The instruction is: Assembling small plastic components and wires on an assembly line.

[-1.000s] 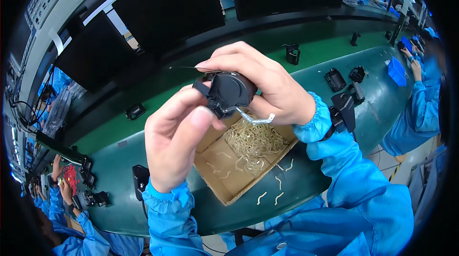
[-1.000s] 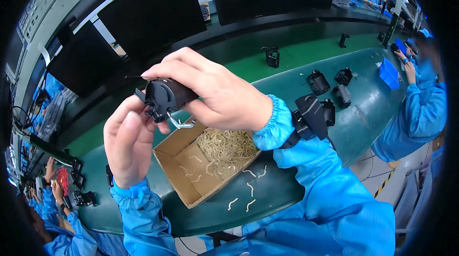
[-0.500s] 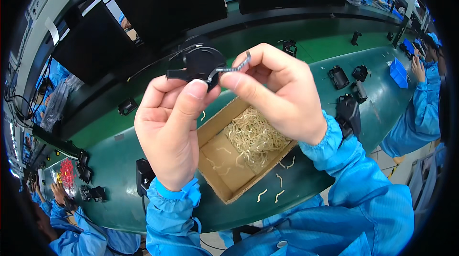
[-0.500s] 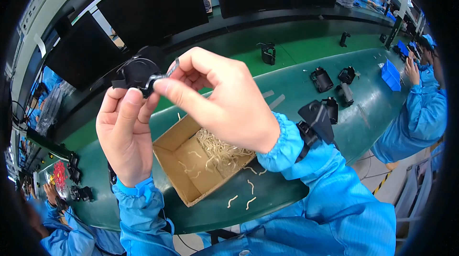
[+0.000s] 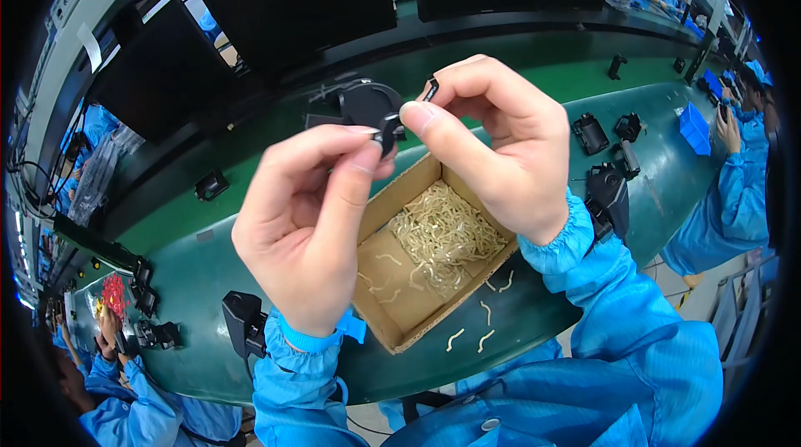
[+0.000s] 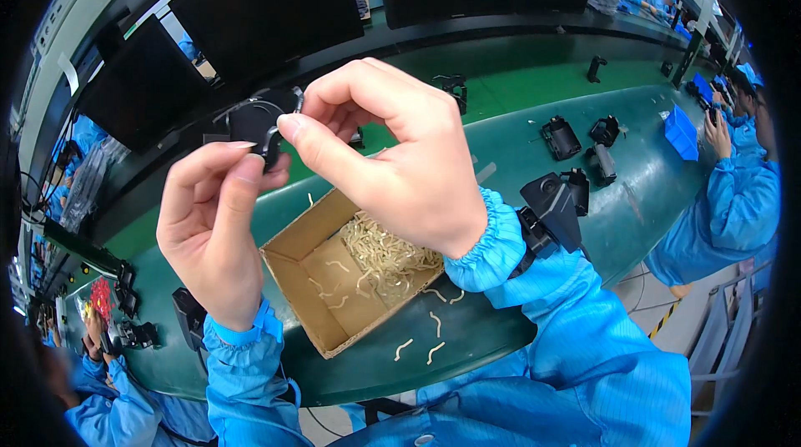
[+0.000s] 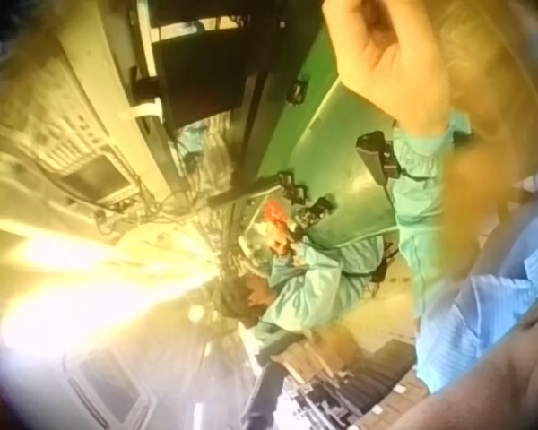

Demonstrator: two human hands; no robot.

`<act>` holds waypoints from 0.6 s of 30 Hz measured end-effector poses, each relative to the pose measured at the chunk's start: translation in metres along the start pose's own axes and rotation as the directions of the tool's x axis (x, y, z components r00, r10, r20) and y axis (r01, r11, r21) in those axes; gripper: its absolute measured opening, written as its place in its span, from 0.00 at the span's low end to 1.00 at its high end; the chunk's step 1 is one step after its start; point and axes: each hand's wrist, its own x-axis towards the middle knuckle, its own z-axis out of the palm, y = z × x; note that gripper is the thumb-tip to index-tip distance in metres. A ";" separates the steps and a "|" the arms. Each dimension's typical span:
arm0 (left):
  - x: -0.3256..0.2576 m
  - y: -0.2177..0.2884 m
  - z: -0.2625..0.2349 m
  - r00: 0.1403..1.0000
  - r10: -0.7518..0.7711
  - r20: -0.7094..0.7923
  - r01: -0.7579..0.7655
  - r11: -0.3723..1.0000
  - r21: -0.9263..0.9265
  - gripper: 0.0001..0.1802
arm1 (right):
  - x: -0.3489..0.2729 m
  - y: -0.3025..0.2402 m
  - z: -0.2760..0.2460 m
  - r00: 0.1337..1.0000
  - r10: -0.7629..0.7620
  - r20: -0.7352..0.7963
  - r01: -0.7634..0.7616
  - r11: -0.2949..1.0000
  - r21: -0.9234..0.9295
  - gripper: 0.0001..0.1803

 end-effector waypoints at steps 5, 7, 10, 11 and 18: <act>-0.001 0.004 -0.002 0.979 -0.130 0.156 0.139 0.989 -0.048 0.09 | 0.000 -0.003 -0.001 0.933 -0.357 0.051 0.360 0.910 -0.205 0.11; 0.001 0.006 -0.003 0.969 -0.168 0.182 0.192 0.974 -0.120 0.08 | 0.002 -0.001 -0.002 0.899 -0.430 0.087 0.438 0.866 -0.243 0.12; 0.004 0.011 -0.006 0.946 -0.236 0.222 0.296 0.907 -0.299 0.11 | 0.005 0.002 -0.005 0.840 -0.524 0.140 0.541 0.793 -0.282 0.16; 0.004 0.013 -0.006 0.943 -0.239 0.232 0.303 0.904 -0.301 0.14 | 0.006 0.001 -0.006 0.821 -0.546 0.167 0.570 0.763 -0.304 0.16; 0.003 0.017 -0.016 0.922 -0.282 0.266 0.337 0.922 -0.191 0.06 | 0.007 -0.003 -0.007 0.775 -0.590 0.227 0.632 0.724 -0.275 0.14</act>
